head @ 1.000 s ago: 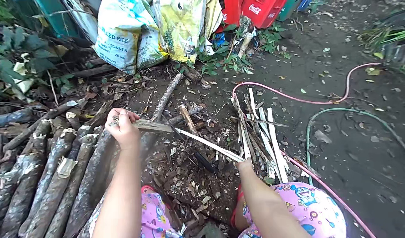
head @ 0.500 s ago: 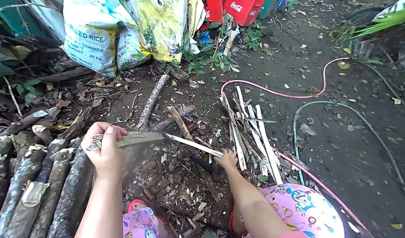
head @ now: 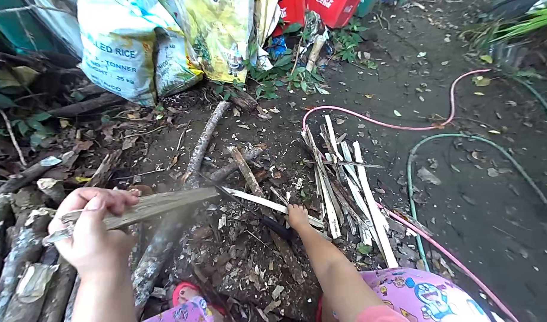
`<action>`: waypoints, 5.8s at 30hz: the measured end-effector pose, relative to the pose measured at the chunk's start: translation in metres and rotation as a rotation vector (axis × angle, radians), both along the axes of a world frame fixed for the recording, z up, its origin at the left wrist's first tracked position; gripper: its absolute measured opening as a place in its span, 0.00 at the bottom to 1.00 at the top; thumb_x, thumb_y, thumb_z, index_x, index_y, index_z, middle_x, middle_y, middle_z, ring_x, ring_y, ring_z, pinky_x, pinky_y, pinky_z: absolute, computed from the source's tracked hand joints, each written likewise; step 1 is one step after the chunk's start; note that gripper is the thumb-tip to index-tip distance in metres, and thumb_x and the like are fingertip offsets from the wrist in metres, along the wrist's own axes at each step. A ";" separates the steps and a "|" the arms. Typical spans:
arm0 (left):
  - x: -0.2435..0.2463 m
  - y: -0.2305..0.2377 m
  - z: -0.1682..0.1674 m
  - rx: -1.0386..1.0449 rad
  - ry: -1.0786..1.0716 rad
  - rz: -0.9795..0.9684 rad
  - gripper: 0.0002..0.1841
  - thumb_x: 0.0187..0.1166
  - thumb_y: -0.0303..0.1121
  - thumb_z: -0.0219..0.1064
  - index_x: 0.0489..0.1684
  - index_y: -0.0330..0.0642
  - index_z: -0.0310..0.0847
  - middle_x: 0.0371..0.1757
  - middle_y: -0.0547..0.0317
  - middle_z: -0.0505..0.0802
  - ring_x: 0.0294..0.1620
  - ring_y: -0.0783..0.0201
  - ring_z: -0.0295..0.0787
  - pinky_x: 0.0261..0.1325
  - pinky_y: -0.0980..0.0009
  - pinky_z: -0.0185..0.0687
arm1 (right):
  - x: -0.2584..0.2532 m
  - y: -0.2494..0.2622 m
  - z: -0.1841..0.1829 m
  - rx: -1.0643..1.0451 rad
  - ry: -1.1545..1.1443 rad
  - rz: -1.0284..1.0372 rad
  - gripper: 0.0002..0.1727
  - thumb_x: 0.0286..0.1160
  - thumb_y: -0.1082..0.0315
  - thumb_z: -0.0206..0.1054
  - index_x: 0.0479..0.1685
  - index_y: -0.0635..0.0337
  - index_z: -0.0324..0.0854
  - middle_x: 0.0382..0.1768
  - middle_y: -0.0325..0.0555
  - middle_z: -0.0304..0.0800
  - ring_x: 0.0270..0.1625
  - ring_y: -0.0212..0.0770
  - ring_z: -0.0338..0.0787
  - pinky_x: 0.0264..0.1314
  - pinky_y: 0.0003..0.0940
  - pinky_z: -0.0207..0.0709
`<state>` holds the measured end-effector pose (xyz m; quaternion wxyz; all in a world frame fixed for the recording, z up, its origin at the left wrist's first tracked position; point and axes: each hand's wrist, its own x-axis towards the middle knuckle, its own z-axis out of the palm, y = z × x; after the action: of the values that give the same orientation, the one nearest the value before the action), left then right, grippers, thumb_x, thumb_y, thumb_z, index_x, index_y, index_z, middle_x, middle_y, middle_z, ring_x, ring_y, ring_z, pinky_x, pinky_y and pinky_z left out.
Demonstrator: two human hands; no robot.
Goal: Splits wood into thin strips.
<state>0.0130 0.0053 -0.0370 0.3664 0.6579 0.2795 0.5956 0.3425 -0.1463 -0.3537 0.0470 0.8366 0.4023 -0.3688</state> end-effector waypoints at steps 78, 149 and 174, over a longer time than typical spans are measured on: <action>0.077 0.004 0.009 -0.335 0.604 -0.061 0.21 0.82 0.30 0.71 0.68 0.23 0.77 0.56 0.33 0.92 0.59 0.46 0.92 0.72 0.50 0.81 | -0.086 -0.069 0.316 1.057 0.631 -0.265 0.28 0.51 0.71 0.67 0.59 0.66 0.73 0.29 0.36 0.85 0.22 0.29 0.86 0.26 0.26 0.84; -0.009 -0.133 0.065 -0.689 0.146 -0.316 0.32 0.71 0.40 0.68 0.74 0.42 0.59 0.28 0.77 0.86 0.20 0.76 0.85 0.25 0.76 0.88 | -0.083 -0.009 0.020 -0.002 0.023 -0.124 0.45 0.69 0.54 0.79 0.86 0.65 0.65 0.83 0.68 0.69 0.81 0.66 0.76 0.76 0.63 0.74; 0.019 -0.149 0.081 -0.802 0.043 -0.307 0.22 0.83 0.25 0.56 0.75 0.37 0.57 0.27 0.62 0.82 0.18 0.70 0.83 0.26 0.74 0.87 | -0.002 0.010 0.350 0.995 0.238 -0.372 0.49 0.53 0.65 0.89 0.79 0.72 0.66 0.57 0.69 0.85 0.54 0.60 0.89 0.60 0.61 0.83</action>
<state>0.0321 -0.1435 0.0435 0.6718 0.5097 0.3953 0.3643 0.3408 -0.1368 -0.0038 -0.4665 0.7674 0.3762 -0.2281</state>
